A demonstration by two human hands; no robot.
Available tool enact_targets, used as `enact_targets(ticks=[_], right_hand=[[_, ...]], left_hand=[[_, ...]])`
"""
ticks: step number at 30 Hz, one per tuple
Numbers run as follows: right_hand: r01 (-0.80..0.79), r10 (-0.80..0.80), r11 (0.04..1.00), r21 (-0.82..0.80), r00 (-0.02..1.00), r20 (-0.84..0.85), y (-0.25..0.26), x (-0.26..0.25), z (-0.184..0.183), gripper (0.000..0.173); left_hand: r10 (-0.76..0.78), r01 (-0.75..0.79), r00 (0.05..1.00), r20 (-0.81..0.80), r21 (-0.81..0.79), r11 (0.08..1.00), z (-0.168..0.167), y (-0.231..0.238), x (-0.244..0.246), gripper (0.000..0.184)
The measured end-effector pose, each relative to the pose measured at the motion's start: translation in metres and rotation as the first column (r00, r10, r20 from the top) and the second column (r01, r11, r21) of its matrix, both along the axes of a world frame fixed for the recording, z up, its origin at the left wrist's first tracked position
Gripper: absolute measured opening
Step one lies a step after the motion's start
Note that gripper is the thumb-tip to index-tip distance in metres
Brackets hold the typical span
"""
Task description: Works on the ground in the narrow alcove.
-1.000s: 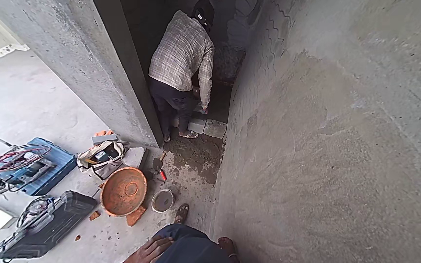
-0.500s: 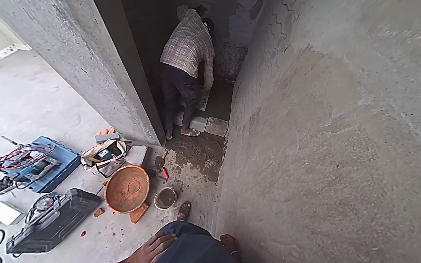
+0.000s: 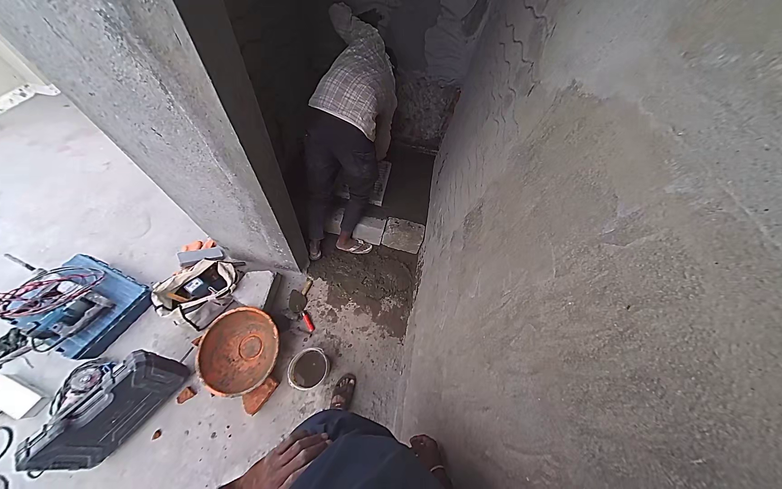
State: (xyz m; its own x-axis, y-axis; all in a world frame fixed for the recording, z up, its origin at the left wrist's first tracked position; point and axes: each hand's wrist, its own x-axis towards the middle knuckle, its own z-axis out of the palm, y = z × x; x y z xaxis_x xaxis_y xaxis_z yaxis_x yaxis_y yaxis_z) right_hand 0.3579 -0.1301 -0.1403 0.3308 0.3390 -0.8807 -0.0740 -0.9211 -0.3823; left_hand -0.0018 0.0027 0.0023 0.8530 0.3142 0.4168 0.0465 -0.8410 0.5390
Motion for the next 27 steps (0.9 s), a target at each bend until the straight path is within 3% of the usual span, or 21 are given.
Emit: enact_targets(ticks=[27], right_hand=[[0.023, -0.024, 0.999, -0.033, 0.999, -0.023, 0.0015, 0.0011, -0.0029, 0.032]], left_hand=[[-0.008, 0.008, 1.0, 0.003, 0.02, 1.0, 0.0004, 0.005, 0.0033, 0.035]])
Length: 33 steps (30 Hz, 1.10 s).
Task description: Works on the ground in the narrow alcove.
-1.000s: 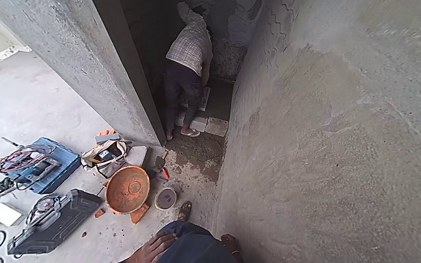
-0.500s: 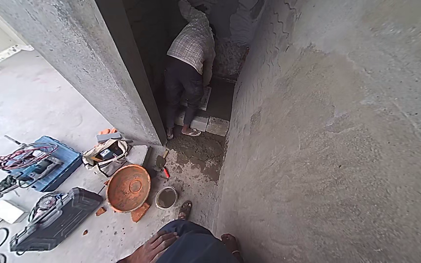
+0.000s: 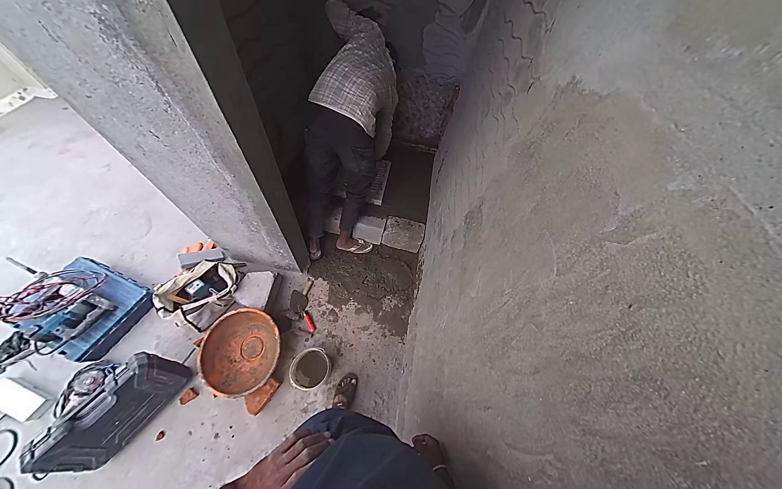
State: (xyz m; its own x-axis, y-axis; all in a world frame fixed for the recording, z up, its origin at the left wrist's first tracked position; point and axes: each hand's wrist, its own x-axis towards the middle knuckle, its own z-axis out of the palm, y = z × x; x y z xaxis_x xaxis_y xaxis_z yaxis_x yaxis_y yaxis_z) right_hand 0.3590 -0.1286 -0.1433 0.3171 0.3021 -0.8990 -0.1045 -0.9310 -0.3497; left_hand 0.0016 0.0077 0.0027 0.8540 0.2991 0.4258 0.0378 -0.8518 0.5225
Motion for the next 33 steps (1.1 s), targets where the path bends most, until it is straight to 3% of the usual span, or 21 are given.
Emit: enact_targets(ticks=[33], right_hand=[[0.013, -0.013, 1.0, -0.001, 1.0, -0.022, -0.004, 0.004, -0.015, 0.033]], left_hand=[[0.019, -0.019, 1.0, 0.012, -0.009, 1.0, 0.001, 0.003, 0.005, 0.033]])
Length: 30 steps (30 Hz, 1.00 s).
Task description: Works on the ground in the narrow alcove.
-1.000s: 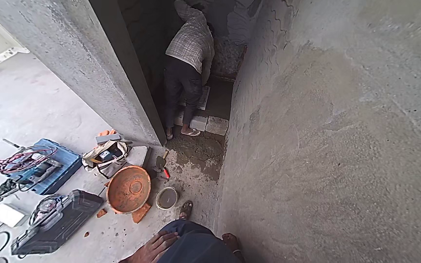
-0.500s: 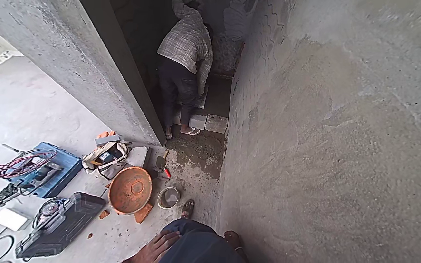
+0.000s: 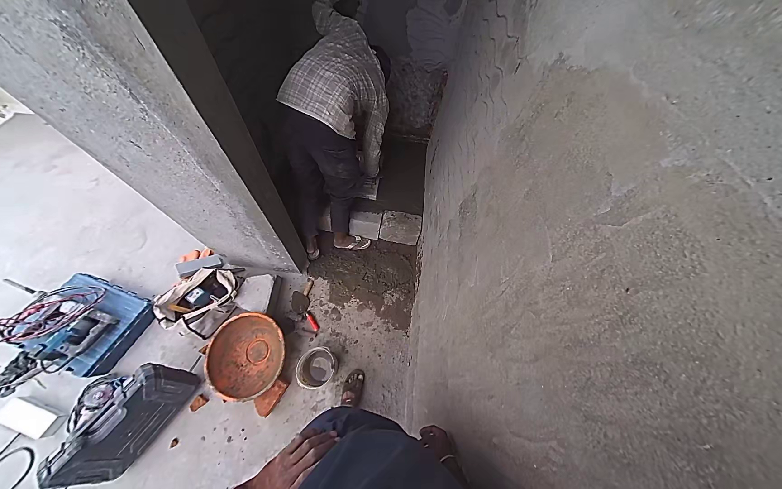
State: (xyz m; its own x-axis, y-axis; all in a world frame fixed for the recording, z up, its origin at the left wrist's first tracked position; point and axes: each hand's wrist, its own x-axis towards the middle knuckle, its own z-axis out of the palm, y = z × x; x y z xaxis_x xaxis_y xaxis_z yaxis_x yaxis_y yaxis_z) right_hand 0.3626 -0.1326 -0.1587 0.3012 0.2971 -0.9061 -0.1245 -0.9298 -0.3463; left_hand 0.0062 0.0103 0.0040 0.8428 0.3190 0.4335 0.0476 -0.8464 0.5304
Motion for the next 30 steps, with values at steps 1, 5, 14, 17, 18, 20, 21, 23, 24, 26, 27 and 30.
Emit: enact_targets(ticks=[1, 5, 14, 17, 18, 20, 21, 23, 24, 26, 27, 30], right_hand=[[0.003, -0.003, 1.0, -0.004, 1.0, -0.002, 0.001, 0.0, 0.001, 0.033], [0.004, -0.004, 1.0, -0.004, 1.0, -0.002, 0.001, -0.001, 0.002, 0.033], [-0.016, 0.016, 1.0, 0.004, 1.0, 0.003, 0.0, 0.001, 0.0, 0.032], [-0.008, 0.008, 1.0, 0.007, 1.0, -0.008, -0.002, 0.001, -0.003, 0.033], [-0.006, 0.006, 1.0, 0.003, 1.0, -0.009, -0.001, 0.001, -0.003, 0.033], [0.0, 0.0, 1.0, -0.003, 1.0, -0.01, 0.0, 0.0, -0.001, 0.033], [0.003, -0.003, 1.0, -0.004, 1.0, -0.01, 0.0, 0.0, -0.001, 0.033], [0.01, -0.01, 1.0, -0.002, 1.0, -0.009, 0.0, 0.0, 0.0, 0.032], [0.006, -0.006, 1.0, -0.001, 1.0, -0.007, 0.001, 0.0, 0.001, 0.032], [-0.008, 0.008, 1.0, -0.003, 1.0, -0.002, 0.003, -0.001, 0.009, 0.033], [-0.014, 0.014, 1.0, 0.0, 1.0, 0.005, 0.003, -0.001, 0.012, 0.033], [-0.021, 0.021, 1.0, 0.002, 1.0, 0.009, 0.004, -0.001, 0.012, 0.033]], left_hand=[[-0.005, 0.005, 1.0, 0.0, 0.001, 1.0, 0.0, 0.0, 0.0, 0.033], [-0.007, 0.007, 1.0, -0.001, 0.004, 1.0, -0.002, 0.0, -0.001, 0.033], [-0.008, 0.008, 1.0, -0.002, -0.001, 1.0, -0.004, 0.0, -0.001, 0.034], [-0.007, 0.007, 1.0, 0.001, 0.002, 1.0, -0.004, -0.001, -0.001, 0.033], [-0.009, 0.009, 1.0, 0.001, 0.004, 1.0, -0.004, 0.0, -0.001, 0.033], [-0.004, 0.004, 1.0, -0.001, 0.01, 1.0, -0.004, 0.0, -0.001, 0.033], [-0.004, 0.004, 1.0, -0.001, 0.007, 1.0, -0.003, 0.0, -0.001, 0.033], [-0.002, 0.002, 1.0, -0.005, 0.003, 1.0, -0.003, 0.0, -0.001, 0.032], [-0.004, 0.004, 1.0, -0.009, 0.002, 1.0, -0.003, 0.0, -0.001, 0.032], [-0.006, 0.006, 1.0, -0.006, 0.005, 1.0, -0.004, 0.0, -0.001, 0.033], [-0.006, 0.006, 1.0, 0.0, 0.008, 1.0, -0.003, 0.0, 0.0, 0.033], [-0.003, 0.003, 1.0, 0.001, 0.001, 1.0, -0.001, 0.0, 0.0, 0.034]])
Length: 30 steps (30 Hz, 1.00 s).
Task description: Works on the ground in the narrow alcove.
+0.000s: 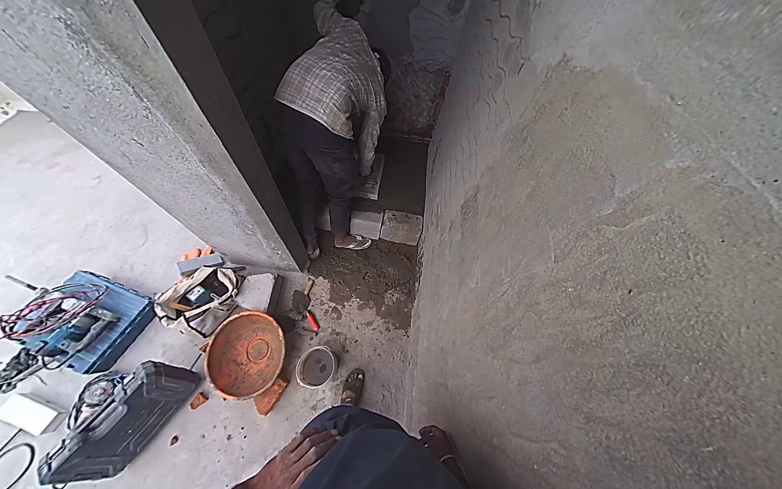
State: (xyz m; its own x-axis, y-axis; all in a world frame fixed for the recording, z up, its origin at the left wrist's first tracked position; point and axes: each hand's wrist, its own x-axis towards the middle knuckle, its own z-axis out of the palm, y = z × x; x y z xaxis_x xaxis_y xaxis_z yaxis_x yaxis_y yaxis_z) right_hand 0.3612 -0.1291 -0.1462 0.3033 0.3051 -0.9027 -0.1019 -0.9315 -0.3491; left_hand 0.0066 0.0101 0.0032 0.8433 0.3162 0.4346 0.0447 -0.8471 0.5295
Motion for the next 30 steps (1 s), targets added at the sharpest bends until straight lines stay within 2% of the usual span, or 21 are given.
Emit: enact_targets(ticks=[30], right_hand=[[-0.015, 0.015, 1.0, -0.009, 1.0, 0.008, 0.0006, -0.0005, -0.0025, 0.032]], left_hand=[[0.002, -0.002, 1.0, 0.006, 0.018, 1.0, -0.0028, -0.0001, 0.0003, 0.033]])
